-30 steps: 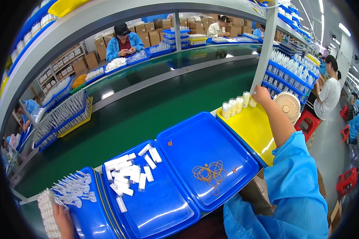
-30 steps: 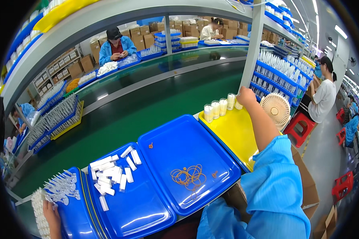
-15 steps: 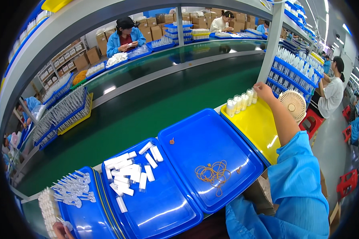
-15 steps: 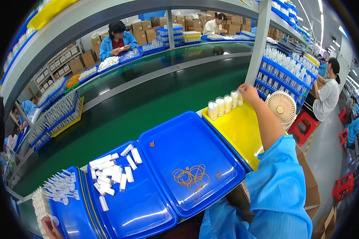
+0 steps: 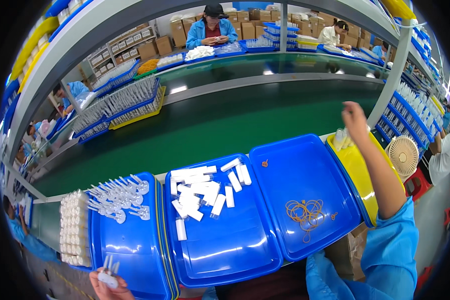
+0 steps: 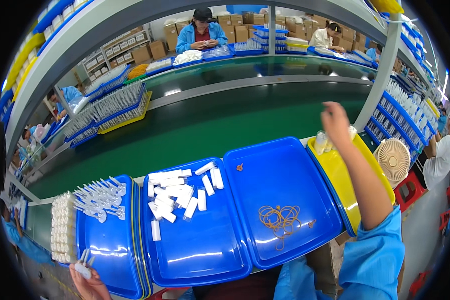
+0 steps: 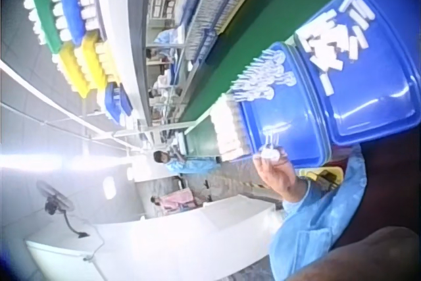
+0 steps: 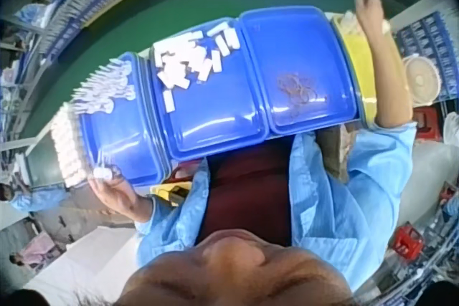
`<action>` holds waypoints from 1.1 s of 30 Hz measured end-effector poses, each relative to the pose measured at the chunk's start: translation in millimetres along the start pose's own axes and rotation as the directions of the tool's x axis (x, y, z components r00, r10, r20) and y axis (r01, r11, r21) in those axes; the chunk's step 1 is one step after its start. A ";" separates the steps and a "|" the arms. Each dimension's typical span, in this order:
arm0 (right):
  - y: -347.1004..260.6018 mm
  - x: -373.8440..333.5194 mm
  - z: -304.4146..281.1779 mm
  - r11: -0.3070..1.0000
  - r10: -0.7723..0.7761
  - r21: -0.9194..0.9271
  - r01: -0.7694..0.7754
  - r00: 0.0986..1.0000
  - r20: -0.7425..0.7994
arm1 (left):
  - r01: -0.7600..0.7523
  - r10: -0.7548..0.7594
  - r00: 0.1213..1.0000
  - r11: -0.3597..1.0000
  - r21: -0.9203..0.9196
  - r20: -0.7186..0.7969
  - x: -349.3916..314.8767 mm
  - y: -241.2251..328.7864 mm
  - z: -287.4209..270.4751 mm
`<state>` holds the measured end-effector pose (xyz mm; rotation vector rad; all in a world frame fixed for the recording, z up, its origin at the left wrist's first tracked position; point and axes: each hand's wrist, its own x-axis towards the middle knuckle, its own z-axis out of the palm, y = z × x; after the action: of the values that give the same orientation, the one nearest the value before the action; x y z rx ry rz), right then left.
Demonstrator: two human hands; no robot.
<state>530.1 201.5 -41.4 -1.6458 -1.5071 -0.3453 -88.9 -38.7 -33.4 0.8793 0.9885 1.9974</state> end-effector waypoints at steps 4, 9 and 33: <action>-160.0 -52.8 44.3 0.872 -0.451 0.372 0.319 0.819 0.356 | 0.164 -0.106 0.946 0.972 -0.169 0.305 -29.3 -18.8 43.6; -237.0 -97.7 98.4 0.848 -0.509 0.200 0.490 0.653 0.561 | 0.329 -0.291 0.919 0.938 -0.108 0.265 -47.4 -55.0 82.5; -287.5 -153.8 18.2 -0.142 -0.328 0.136 -0.980 0.177 0.928 | -0.110 -0.141 0.761 0.934 0.340 0.633 -52.0 -83.9 92.6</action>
<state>225.5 83.8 -45.6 -0.7893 -0.7683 2.1596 37.6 -12.7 -73.7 1.6242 0.9352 1.3182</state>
